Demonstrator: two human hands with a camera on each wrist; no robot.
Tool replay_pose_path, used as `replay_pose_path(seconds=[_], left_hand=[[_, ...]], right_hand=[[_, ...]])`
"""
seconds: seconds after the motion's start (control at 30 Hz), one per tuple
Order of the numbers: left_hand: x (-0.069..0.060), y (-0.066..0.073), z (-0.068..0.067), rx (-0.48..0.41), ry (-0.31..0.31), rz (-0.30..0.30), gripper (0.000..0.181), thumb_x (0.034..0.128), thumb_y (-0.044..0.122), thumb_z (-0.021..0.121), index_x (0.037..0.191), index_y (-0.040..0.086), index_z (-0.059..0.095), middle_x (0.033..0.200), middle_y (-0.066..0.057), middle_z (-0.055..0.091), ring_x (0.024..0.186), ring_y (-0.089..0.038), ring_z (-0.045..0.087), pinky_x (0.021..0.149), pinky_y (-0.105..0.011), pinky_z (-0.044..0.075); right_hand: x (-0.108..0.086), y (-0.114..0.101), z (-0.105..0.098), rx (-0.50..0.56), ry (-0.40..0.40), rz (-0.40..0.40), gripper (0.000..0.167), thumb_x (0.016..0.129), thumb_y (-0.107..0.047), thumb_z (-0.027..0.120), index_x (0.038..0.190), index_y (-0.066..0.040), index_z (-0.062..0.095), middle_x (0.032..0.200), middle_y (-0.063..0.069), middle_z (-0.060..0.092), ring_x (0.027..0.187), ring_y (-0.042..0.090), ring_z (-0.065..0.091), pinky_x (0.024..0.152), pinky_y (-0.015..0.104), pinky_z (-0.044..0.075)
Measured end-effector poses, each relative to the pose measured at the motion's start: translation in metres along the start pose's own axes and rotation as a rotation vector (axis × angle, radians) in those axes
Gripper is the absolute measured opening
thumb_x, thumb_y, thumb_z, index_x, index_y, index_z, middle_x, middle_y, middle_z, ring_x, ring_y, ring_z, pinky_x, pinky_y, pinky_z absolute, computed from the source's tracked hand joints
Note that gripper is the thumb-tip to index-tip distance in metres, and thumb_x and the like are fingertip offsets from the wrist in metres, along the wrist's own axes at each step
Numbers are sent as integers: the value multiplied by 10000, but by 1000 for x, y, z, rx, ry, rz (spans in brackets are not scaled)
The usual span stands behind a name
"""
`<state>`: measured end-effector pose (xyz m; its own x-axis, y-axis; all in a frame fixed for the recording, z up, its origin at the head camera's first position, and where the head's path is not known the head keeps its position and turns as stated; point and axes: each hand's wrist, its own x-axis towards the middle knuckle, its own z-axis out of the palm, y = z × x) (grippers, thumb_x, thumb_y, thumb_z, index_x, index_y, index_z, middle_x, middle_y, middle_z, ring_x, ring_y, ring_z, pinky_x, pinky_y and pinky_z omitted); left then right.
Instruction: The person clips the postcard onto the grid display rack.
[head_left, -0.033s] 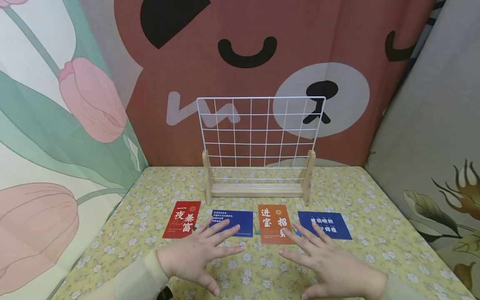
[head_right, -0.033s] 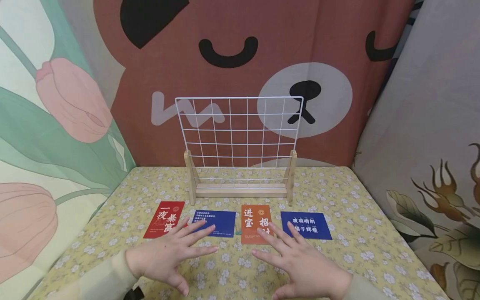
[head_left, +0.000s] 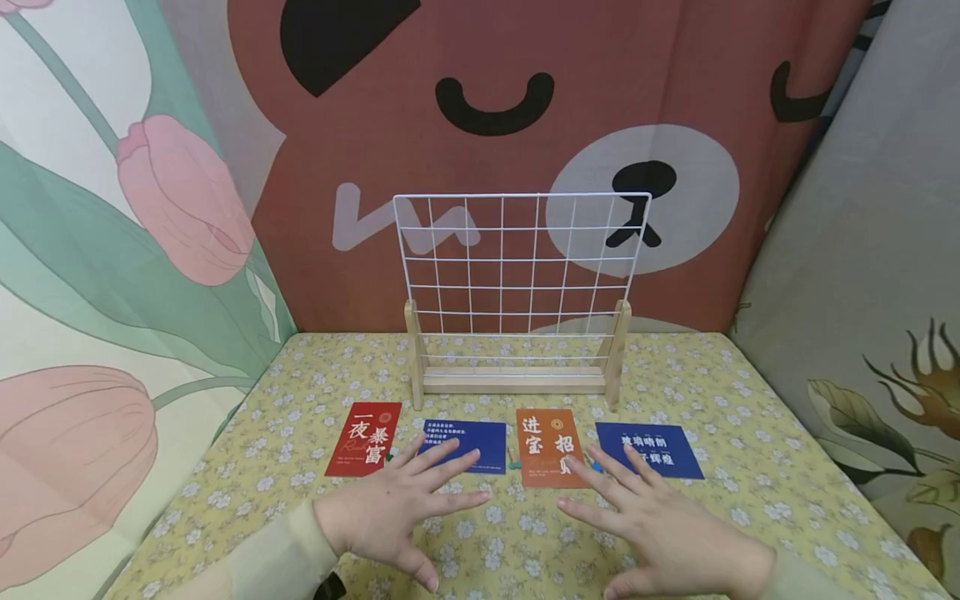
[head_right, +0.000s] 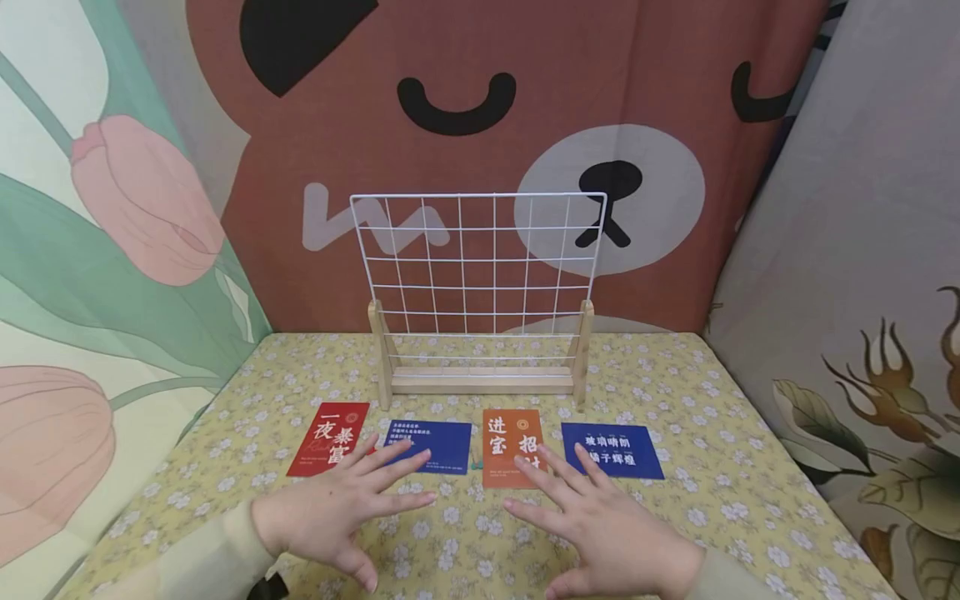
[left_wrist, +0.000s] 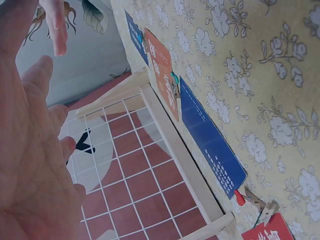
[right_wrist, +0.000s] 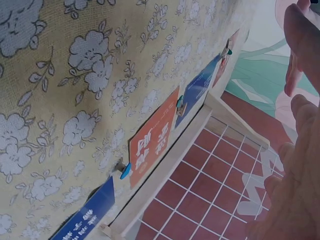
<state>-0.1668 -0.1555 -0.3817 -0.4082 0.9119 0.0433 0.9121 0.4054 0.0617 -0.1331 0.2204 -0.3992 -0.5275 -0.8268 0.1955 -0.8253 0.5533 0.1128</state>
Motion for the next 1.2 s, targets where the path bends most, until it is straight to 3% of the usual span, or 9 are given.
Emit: replay_pose_path(seconds=[0.2,0.4,0.5,0.6,0.73,0.83,1.03,1.2], left_hand=[[0,0,1,-13,-1,-5,1000,724,682,657,1533,374,158,1616,5,26,1466,-282,-2,1101,-640,111],[-1,0,3,-14,9,-16,947,760,674,628,1533,367,176,1611,17,84,1462,-281,80,1107,-618,147],[-2,0,5,-37,23,-49,898,793,654,605,1533,353,195,1601,31,137,1450,-269,157,1107,-591,195],[-3,-1,9,-93,57,-104,844,812,636,602,1522,341,253,1578,52,213,1425,-244,234,1103,-558,240],[-7,-5,14,-189,111,-199,766,821,653,568,1481,319,371,1515,81,335,1373,-195,329,1086,-524,294],[-10,-10,19,-278,134,-291,734,826,667,545,1449,294,436,1457,86,408,1327,-178,390,1059,-487,351],[-14,-21,28,-508,202,-513,605,864,586,591,1380,278,522,1358,26,492,1235,-234,484,948,-458,464],[-13,-38,32,-606,300,-743,494,874,427,688,1297,189,597,1236,-23,565,1035,-235,557,770,-369,492]], right_hand=[[0,0,1,8,8,-9,937,764,-719,592,1533,-324,230,1588,91,188,1445,352,99,1118,388,-192],[7,-3,1,31,20,-13,887,791,-672,620,1524,-317,266,1570,65,250,1441,321,160,1151,338,-110],[15,-5,3,60,5,9,840,814,-635,631,1515,-334,281,1560,12,278,1414,301,252,1165,416,138],[26,-6,7,88,6,19,804,831,-590,648,1508,-339,294,1536,-31,320,1377,267,334,1053,501,354],[45,-6,15,125,26,31,742,853,-515,673,1488,-290,361,1464,-51,420,1305,203,428,1011,494,408],[60,-8,21,185,8,95,655,881,-475,658,1453,-247,433,1386,-49,497,1233,169,490,1004,463,421],[87,-9,31,337,-58,260,584,927,-493,580,1410,-177,496,1276,10,573,1121,194,571,927,456,477],[103,-8,39,430,-88,374,599,925,-504,574,1422,-181,482,1327,51,545,1164,238,551,943,464,468]])
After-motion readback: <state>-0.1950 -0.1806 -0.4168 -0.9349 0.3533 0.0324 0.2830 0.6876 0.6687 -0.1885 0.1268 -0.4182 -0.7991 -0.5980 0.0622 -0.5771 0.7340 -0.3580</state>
